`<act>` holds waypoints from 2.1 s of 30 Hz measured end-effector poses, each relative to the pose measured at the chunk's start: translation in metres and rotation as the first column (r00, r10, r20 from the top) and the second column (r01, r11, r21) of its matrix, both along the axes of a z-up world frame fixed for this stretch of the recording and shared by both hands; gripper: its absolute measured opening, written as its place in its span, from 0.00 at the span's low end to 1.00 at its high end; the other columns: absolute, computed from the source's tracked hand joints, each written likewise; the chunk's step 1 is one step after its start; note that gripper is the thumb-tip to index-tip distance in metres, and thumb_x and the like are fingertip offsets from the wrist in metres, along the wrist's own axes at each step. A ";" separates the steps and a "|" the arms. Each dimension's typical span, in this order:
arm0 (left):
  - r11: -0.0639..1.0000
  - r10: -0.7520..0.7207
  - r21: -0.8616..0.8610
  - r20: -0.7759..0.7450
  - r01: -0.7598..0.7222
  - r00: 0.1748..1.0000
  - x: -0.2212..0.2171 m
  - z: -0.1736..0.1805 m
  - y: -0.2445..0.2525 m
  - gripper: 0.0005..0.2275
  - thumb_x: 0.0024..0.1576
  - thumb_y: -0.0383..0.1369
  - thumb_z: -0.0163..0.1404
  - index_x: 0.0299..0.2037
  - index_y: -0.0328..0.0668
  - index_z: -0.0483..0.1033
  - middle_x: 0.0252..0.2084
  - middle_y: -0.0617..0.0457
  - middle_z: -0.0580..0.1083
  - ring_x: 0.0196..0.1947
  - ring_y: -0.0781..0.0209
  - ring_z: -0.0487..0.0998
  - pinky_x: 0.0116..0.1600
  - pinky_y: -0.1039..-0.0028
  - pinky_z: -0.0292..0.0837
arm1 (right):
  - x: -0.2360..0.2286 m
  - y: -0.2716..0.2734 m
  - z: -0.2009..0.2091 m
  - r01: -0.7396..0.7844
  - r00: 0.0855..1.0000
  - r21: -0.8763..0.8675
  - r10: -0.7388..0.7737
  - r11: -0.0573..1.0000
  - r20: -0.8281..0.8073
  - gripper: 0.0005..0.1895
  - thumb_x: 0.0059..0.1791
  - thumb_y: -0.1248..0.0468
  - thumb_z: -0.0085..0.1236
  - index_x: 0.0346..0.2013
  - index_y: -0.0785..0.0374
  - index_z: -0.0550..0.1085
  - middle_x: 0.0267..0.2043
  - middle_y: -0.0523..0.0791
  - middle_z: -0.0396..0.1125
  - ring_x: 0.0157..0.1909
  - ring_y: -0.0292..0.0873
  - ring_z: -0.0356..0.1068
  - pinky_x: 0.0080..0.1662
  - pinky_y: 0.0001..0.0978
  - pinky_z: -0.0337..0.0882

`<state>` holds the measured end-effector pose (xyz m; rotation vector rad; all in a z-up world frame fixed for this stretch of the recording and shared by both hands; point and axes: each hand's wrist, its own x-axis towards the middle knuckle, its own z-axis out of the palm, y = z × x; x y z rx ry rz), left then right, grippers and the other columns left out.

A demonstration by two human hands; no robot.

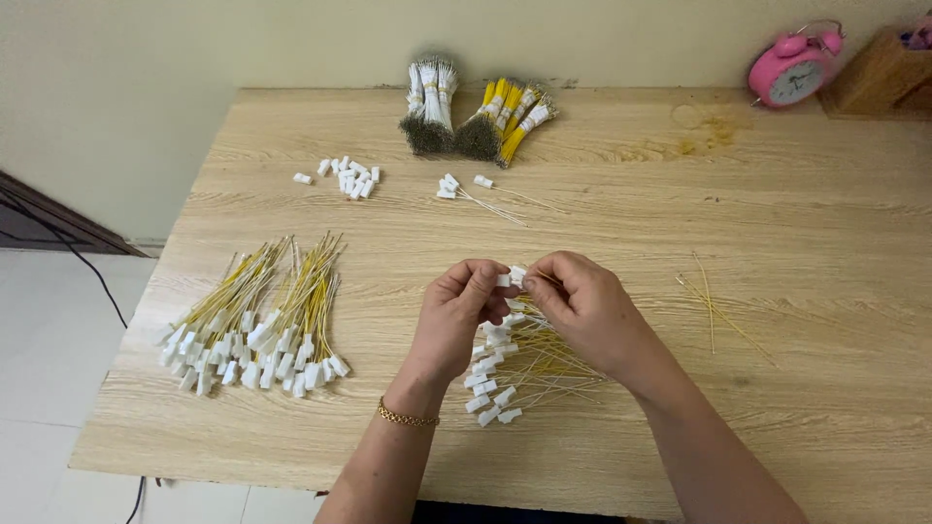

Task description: Manually attaching white plastic connectors onto thin wire strands at a workbench.

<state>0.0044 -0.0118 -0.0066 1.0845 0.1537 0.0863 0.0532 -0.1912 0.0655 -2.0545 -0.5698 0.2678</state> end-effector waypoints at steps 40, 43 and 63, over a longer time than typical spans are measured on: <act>0.357 0.118 0.899 0.225 -0.253 0.967 0.082 -0.005 0.047 0.09 0.58 0.35 0.59 0.46 0.45 0.79 0.39 0.53 0.79 0.40 0.59 0.80 0.47 0.64 0.77 | 0.029 -0.017 -0.024 0.149 0.984 0.085 -0.139 0.985 -0.115 0.13 0.54 0.65 0.50 0.52 0.61 0.76 0.32 0.39 0.75 0.29 0.31 0.72 0.35 0.24 0.74; 0.588 0.095 0.783 0.185 -0.205 0.978 0.038 -0.005 0.030 0.10 0.57 0.29 0.61 0.47 0.39 0.80 0.34 0.55 0.80 0.33 0.65 0.76 0.39 0.75 0.74 | 0.016 -0.016 -0.020 0.111 0.994 0.120 -0.113 0.987 0.010 0.11 0.52 0.65 0.54 0.47 0.63 0.78 0.33 0.40 0.75 0.29 0.30 0.68 0.34 0.25 0.71; 0.933 -0.068 -0.348 0.086 0.094 0.994 -0.020 0.013 -0.001 0.09 0.64 0.26 0.50 0.52 0.34 0.75 0.44 0.47 0.79 0.43 0.59 0.81 0.53 0.67 0.79 | -0.022 -0.007 0.014 0.082 0.952 0.056 -0.095 0.995 0.289 0.06 0.47 0.65 0.64 0.36 0.63 0.79 0.34 0.42 0.72 0.34 0.34 0.75 0.35 0.27 0.76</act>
